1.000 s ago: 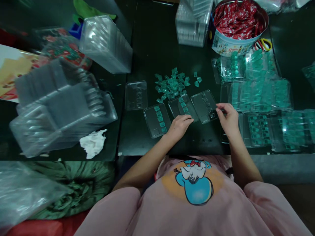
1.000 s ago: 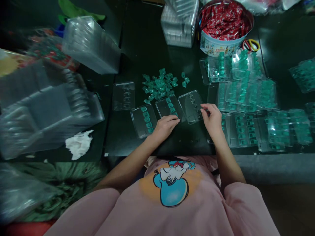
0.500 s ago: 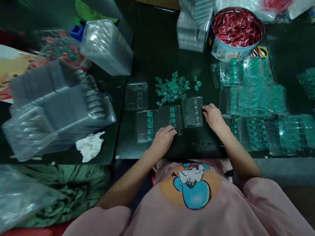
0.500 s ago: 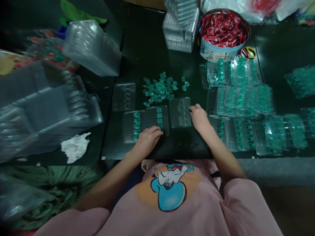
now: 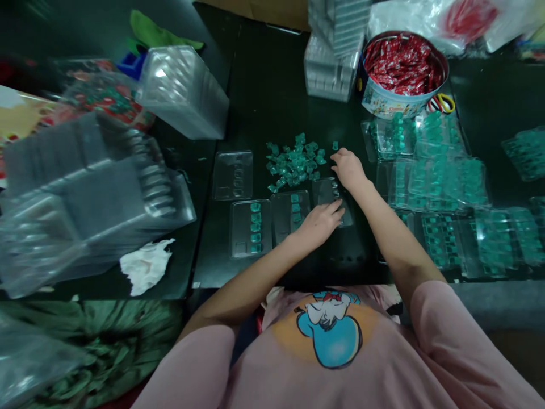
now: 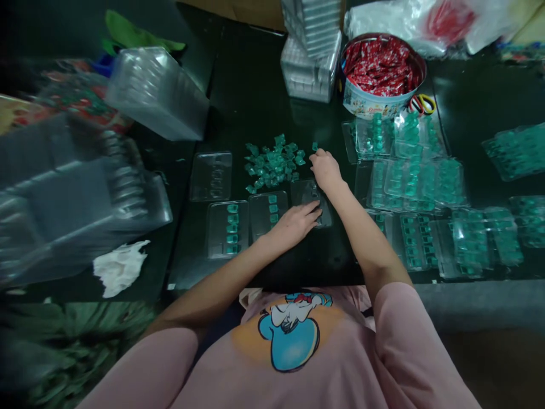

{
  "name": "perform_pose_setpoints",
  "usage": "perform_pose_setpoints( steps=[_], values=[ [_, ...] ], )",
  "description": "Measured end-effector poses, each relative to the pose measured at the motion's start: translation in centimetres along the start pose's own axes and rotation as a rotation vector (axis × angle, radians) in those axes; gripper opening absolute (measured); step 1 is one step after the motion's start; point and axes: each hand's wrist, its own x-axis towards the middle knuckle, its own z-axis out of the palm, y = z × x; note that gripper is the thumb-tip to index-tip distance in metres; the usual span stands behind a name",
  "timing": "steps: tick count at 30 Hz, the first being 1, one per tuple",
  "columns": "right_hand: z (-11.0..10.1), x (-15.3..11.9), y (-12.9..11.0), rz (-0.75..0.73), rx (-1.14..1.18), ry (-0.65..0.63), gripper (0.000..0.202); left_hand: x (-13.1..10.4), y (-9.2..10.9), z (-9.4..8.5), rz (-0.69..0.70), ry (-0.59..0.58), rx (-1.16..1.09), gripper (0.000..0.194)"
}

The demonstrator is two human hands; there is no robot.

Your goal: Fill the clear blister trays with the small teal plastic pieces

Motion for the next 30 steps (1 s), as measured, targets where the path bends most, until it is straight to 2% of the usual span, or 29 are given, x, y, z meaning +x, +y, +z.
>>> perform_pose_setpoints(
  steps=[3, 5, 7, 9, 11, 13, 16, 19, 26, 30],
  values=[
    [-0.1, -0.3, 0.1, 0.034, 0.0, 0.003, 0.024, 0.6, -0.3, -0.1, 0.0, -0.024, -0.027, 0.025],
    [-0.3, -0.8, 0.6, 0.056, 0.101, 0.048, 0.026, 1.0, -1.1, -0.8, -0.013, 0.038, -0.123, 0.022],
    [-0.6, -1.4, 1.2, 0.089, 0.31, 0.11, 0.024, 2.0, -2.4, -1.5, -0.103, 0.182, -0.279, 0.021],
    [-0.8, -2.3, 1.5, 0.129, 0.562, 0.162, 0.02, 3.5, -4.0, -1.9, -0.276, 0.362, -0.493, 0.022],
    [-1.1, -3.3, 1.4, 0.159, 0.775, 0.189, 0.023, 5.1, -5.3, -2.0, -0.447, 0.482, -0.756, 0.027],
    [-1.2, -4.3, 1.0, 0.173, 0.925, 0.192, 0.029, 6.4, -5.9, -1.8, -0.545, 0.506, -1.002, 0.033],
    [-1.2, -5.3, 0.1, 0.204, 1.057, 0.19, 0.029, 7.1, -5.9, -1.6, -0.568, 0.493, -1.182, 0.033],
    [-1.1, -5.8, -0.6, 0.209, 1.062, 0.194, 0.026, 7.0, -5.5, -1.5, -0.572, 0.529, -1.19, 0.029],
    [-2.5, -6.3, -1.8, 0.078, 0.66, 0.264, 0.018, 6.6, -5.9, -1.8, -0.612, 0.522, -1.279, 0.032],
    [-2.9, -6.5, -2.1, 0.018, 0.624, 0.269, 0.016, 6.4, -5.6, -2.5, -0.632, 0.537, -1.33, 0.03]
  ],
)
